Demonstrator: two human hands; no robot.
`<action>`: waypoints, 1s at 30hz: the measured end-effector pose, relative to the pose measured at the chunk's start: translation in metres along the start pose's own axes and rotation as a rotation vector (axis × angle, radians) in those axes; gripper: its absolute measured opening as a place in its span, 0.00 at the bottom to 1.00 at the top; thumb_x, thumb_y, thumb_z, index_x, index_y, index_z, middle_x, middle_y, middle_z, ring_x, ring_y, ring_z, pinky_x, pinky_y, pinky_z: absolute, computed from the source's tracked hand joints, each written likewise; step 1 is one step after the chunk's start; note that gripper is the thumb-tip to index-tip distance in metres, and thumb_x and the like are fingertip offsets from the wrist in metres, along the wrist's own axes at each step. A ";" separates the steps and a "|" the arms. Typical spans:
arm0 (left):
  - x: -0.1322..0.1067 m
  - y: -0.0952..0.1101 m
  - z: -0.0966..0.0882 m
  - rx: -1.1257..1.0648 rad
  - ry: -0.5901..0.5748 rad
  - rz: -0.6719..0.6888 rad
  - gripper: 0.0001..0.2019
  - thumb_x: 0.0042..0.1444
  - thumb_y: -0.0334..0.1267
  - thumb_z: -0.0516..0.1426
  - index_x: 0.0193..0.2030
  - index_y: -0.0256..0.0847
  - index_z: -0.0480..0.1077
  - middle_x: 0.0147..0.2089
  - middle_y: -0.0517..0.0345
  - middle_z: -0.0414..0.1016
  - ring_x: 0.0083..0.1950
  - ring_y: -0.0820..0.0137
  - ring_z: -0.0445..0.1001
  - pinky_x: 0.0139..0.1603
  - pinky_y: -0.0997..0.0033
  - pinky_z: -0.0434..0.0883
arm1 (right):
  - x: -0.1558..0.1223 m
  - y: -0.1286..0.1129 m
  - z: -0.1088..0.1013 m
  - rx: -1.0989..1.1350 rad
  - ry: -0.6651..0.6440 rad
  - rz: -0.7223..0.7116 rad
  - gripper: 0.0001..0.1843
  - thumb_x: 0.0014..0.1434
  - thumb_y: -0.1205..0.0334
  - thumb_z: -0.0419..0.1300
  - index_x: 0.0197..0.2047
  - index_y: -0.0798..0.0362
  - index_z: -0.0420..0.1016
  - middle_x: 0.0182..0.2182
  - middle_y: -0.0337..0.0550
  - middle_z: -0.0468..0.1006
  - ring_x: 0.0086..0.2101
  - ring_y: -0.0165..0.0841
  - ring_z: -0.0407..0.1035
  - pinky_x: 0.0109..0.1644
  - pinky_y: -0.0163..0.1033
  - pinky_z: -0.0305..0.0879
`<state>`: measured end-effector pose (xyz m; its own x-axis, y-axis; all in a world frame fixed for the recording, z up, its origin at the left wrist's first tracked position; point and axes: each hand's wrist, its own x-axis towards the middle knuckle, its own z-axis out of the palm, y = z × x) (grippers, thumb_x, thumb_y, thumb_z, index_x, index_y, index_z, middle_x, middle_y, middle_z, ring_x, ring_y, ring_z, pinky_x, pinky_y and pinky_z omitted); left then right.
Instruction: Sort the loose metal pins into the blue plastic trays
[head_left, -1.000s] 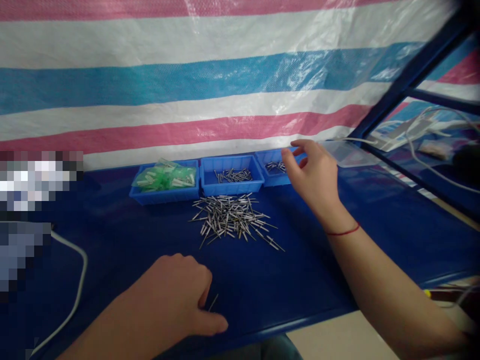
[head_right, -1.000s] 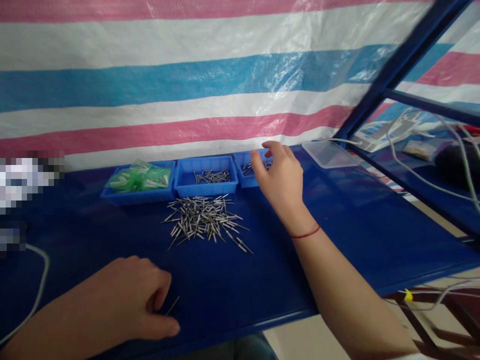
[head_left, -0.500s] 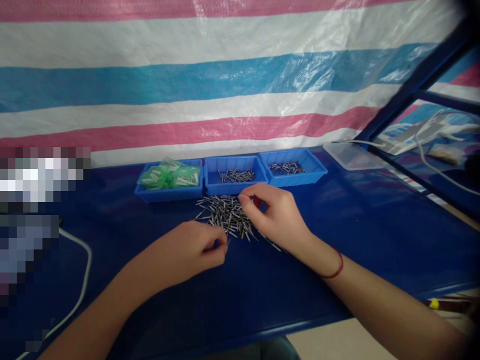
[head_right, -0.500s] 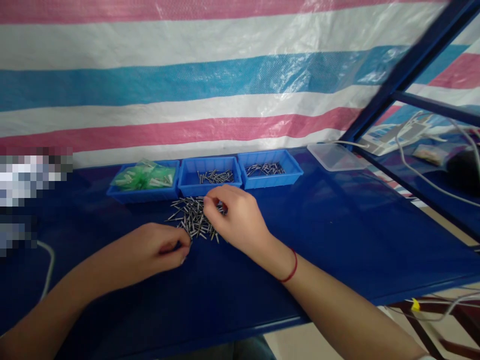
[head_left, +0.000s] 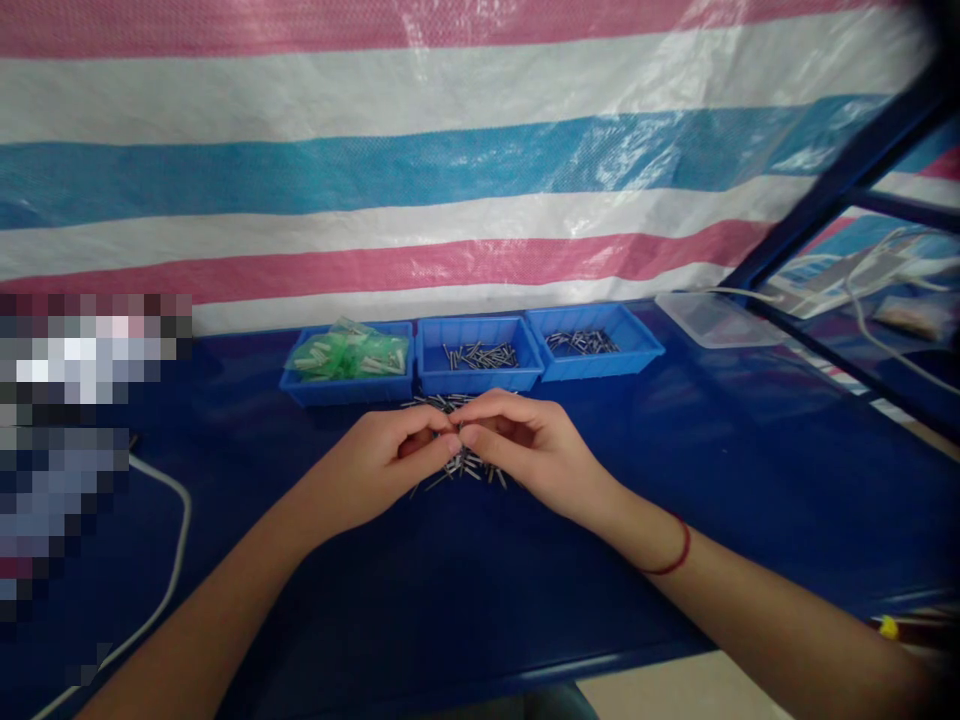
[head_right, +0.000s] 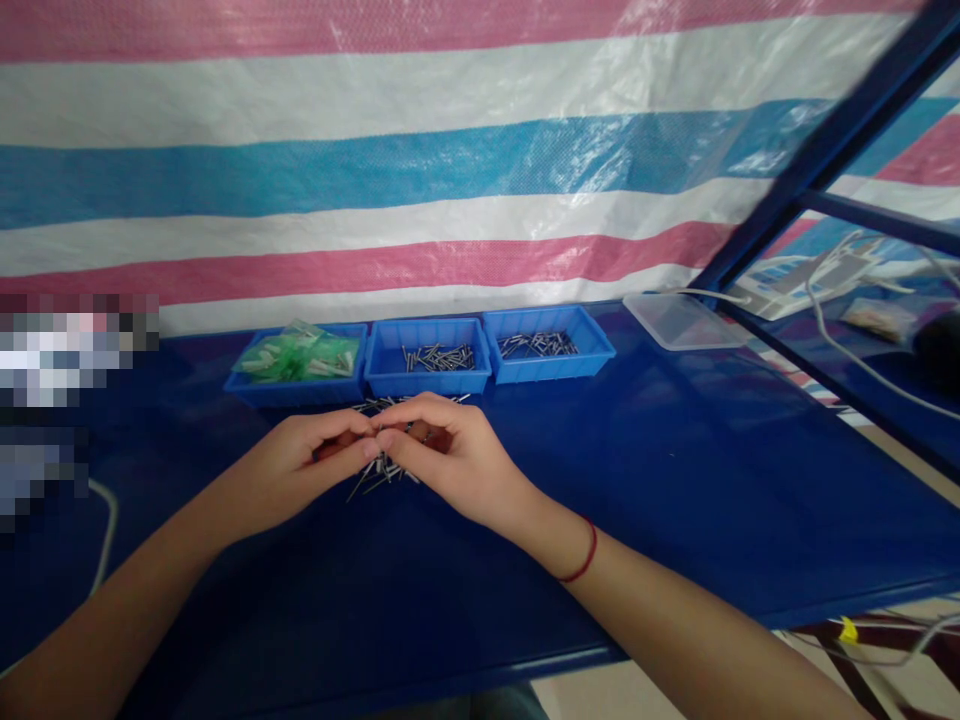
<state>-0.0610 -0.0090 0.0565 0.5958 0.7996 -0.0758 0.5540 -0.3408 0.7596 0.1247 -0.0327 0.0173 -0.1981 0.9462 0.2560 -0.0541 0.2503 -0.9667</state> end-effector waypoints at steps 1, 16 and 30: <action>0.001 0.000 0.000 -0.013 -0.006 -0.004 0.17 0.62 0.49 0.51 0.35 0.38 0.71 0.24 0.66 0.56 0.25 0.77 0.55 0.25 0.76 0.52 | 0.000 -0.001 0.000 0.027 -0.004 0.010 0.05 0.56 0.62 0.63 0.37 0.51 0.79 0.33 0.41 0.76 0.29 0.28 0.68 0.29 0.35 0.64; 0.005 -0.005 0.003 0.001 -0.056 0.042 0.18 0.61 0.50 0.52 0.29 0.38 0.67 0.24 0.66 0.57 0.26 0.77 0.56 0.26 0.76 0.54 | -0.001 0.000 0.001 -0.068 0.041 -0.062 0.03 0.54 0.61 0.65 0.33 0.51 0.78 0.31 0.42 0.77 0.30 0.30 0.70 0.32 0.37 0.67; 0.005 -0.011 0.001 -0.009 0.046 -0.024 0.14 0.57 0.49 0.56 0.36 0.39 0.69 0.23 0.69 0.51 0.24 0.77 0.55 0.25 0.77 0.54 | 0.002 0.008 -0.004 -0.222 0.059 -0.072 0.06 0.57 0.61 0.61 0.36 0.51 0.78 0.33 0.43 0.77 0.30 0.30 0.69 0.30 0.36 0.65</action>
<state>-0.0632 -0.0015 0.0469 0.5547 0.8296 -0.0642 0.5623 -0.3169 0.7638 0.1280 -0.0282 0.0102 -0.1434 0.9329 0.3303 0.1518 0.3506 -0.9242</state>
